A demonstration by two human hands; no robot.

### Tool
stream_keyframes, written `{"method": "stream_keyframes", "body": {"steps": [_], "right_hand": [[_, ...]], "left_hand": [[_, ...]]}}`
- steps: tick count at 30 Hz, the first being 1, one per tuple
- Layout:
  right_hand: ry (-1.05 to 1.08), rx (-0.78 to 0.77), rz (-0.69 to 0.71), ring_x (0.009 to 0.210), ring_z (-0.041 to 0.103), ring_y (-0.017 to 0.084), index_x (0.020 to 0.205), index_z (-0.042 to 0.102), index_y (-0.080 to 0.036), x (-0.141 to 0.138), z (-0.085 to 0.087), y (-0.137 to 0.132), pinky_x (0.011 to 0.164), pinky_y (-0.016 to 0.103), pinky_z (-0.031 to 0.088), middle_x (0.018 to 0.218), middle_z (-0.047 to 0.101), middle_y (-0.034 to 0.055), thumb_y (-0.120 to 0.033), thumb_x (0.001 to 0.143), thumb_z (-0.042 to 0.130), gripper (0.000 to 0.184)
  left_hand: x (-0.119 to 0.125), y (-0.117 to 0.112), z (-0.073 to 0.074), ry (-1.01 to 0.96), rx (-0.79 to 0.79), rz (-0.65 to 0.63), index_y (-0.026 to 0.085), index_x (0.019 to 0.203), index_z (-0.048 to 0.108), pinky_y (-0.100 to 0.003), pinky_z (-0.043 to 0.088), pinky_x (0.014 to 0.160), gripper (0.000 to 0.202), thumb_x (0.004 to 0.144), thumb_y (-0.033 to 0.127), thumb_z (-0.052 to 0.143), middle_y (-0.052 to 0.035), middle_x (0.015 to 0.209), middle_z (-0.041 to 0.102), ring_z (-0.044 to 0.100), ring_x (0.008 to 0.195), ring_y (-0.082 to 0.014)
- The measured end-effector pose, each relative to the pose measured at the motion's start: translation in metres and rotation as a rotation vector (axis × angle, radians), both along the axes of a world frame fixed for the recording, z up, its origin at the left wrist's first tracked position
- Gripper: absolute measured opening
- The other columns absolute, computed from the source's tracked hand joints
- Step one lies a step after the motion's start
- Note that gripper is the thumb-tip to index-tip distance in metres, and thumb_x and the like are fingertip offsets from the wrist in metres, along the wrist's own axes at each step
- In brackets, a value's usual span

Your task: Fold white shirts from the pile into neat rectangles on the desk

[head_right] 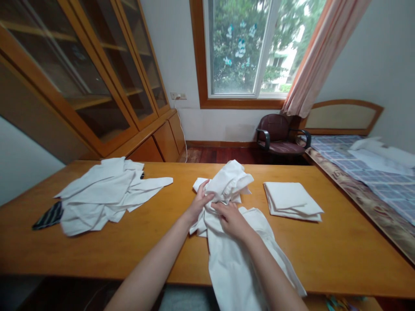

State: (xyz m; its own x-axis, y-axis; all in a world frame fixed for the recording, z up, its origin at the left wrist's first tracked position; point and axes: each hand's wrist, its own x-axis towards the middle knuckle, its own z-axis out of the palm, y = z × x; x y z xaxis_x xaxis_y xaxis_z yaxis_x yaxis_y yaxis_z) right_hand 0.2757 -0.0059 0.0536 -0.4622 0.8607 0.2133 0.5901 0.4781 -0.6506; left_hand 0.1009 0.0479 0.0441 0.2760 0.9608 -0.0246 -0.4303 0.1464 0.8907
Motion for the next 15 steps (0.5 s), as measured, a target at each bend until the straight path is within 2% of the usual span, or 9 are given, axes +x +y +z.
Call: {"method": "stream_keyframes", "body": {"steps": [4, 6, 7, 9, 11, 13, 15], "right_hand": [[0.123, -0.139, 0.047, 0.105, 0.064, 0.026, 0.134, 0.064, -0.028, 0.003, 0.013, -0.004, 0.096, 0.041, 0.047, 0.124, 0.071, 0.0062, -0.023, 0.088, 0.056, 0.048], [0.277, -0.241, 0.027, 0.100, 0.066, 0.026, 0.122, 0.073, -0.026, 0.007, 0.015, -0.003, 0.092, 0.040, 0.049, 0.115, 0.075, 0.0066, -0.037, 0.091, 0.058, 0.035], [0.378, -0.278, -0.025, 0.098, 0.067, 0.026, 0.110, 0.077, -0.024, 0.009, 0.014, -0.001, 0.091, 0.039, 0.050, 0.107, 0.076, 0.0071, -0.044, 0.093, 0.057, 0.032], [0.577, -0.296, -0.220, 0.090, 0.068, 0.026, 0.085, 0.076, -0.020, 0.015, 0.007, 0.006, 0.088, 0.039, 0.051, 0.090, 0.076, 0.0082, -0.053, 0.093, 0.055, 0.039], [0.694, -0.238, -0.470, 0.082, 0.066, 0.024, 0.077, 0.070, -0.020, 0.021, -0.002, 0.016, 0.083, 0.038, 0.052, 0.080, 0.072, 0.0073, -0.057, 0.089, 0.058, 0.041], [0.698, -0.185, -0.637, 0.080, 0.065, 0.023, 0.092, 0.068, -0.019, 0.028, -0.011, 0.026, 0.079, 0.038, 0.054, 0.090, 0.071, 0.0078, -0.056, 0.080, 0.068, 0.038], [0.631, -0.207, -0.636, 0.081, 0.066, 0.022, 0.113, 0.064, -0.019, 0.033, -0.016, 0.031, 0.076, 0.038, 0.055, 0.108, 0.069, 0.0104, -0.050, 0.072, 0.075, 0.052]], "left_hand": [[-0.011, 0.004, -0.009, 0.058, -0.009, 0.096, 0.022, 0.129, 0.053, -0.034, 0.049, 0.092, 0.068, 0.068, 0.033, 0.081, -0.0090, 0.120, 0.069, 0.065, 0.108, -0.0263], [-0.017, 0.005, -0.014, 0.081, -0.014, 0.141, 0.021, 0.122, 0.056, -0.032, 0.050, 0.084, 0.060, 0.067, 0.030, 0.078, -0.0063, 0.109, 0.071, 0.067, 0.098, -0.0243], [-0.020, 0.006, -0.015, 0.087, -0.021, 0.164, 0.021, 0.119, 0.056, -0.031, 0.051, 0.081, 0.056, 0.067, 0.029, 0.076, -0.0051, 0.105, 0.072, 0.067, 0.095, -0.0235], [-0.024, 0.005, -0.017, 0.072, -0.040, 0.200, 0.021, 0.116, 0.057, -0.030, 0.051, 0.078, 0.052, 0.066, 0.027, 0.074, -0.0040, 0.102, 0.073, 0.067, 0.092, -0.0230], [-0.028, 0.003, -0.017, 0.030, -0.058, 0.215, 0.022, 0.117, 0.057, -0.031, 0.051, 0.081, 0.053, 0.067, 0.026, 0.073, -0.0045, 0.106, 0.073, 0.068, 0.095, -0.0241], [-0.030, 0.001, -0.016, -0.013, -0.078, 0.212, 0.023, 0.124, 0.055, -0.034, 0.051, 0.087, 0.059, 0.067, 0.026, 0.073, -0.0052, 0.114, 0.072, 0.068, 0.102, -0.0259], [-0.032, 0.000, -0.015, -0.045, -0.113, 0.197, 0.025, 0.130, 0.054, -0.038, 0.051, 0.093, 0.066, 0.068, 0.030, 0.075, -0.0058, 0.119, 0.071, 0.067, 0.108, -0.0281]]}}
